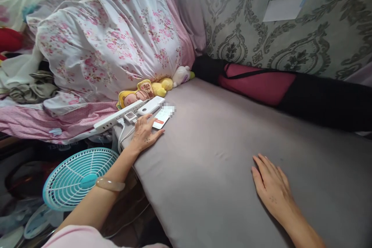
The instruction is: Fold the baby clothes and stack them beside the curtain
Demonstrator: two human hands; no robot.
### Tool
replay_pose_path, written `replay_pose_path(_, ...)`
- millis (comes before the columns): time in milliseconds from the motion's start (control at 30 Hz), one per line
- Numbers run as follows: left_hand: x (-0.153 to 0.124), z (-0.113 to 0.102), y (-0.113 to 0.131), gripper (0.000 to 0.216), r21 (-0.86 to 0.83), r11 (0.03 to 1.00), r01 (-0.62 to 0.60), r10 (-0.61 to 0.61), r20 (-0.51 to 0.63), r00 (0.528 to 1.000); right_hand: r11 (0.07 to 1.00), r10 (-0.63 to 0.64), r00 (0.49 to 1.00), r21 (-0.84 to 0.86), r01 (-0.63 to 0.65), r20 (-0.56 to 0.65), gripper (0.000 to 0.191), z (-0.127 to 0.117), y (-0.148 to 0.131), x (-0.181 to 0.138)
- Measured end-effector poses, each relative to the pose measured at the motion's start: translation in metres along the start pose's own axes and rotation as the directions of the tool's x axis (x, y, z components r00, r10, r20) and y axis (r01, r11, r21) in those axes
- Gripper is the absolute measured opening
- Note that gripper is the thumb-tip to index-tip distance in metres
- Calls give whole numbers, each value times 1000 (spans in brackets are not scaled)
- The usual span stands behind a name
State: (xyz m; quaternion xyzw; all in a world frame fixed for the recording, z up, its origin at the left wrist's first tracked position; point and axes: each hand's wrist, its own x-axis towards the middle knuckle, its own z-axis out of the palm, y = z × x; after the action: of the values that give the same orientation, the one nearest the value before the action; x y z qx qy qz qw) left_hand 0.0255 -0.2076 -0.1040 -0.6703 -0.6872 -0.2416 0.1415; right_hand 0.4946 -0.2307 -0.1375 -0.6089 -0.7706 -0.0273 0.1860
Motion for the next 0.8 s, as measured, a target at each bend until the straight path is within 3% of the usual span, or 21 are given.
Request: replay_pose_path(800, -1, -1, 7, 44, 43, 999, 20, -22, 52, 998, 1000, 0, 1000, 11, 1, -3, 63, 5, 6, -2)
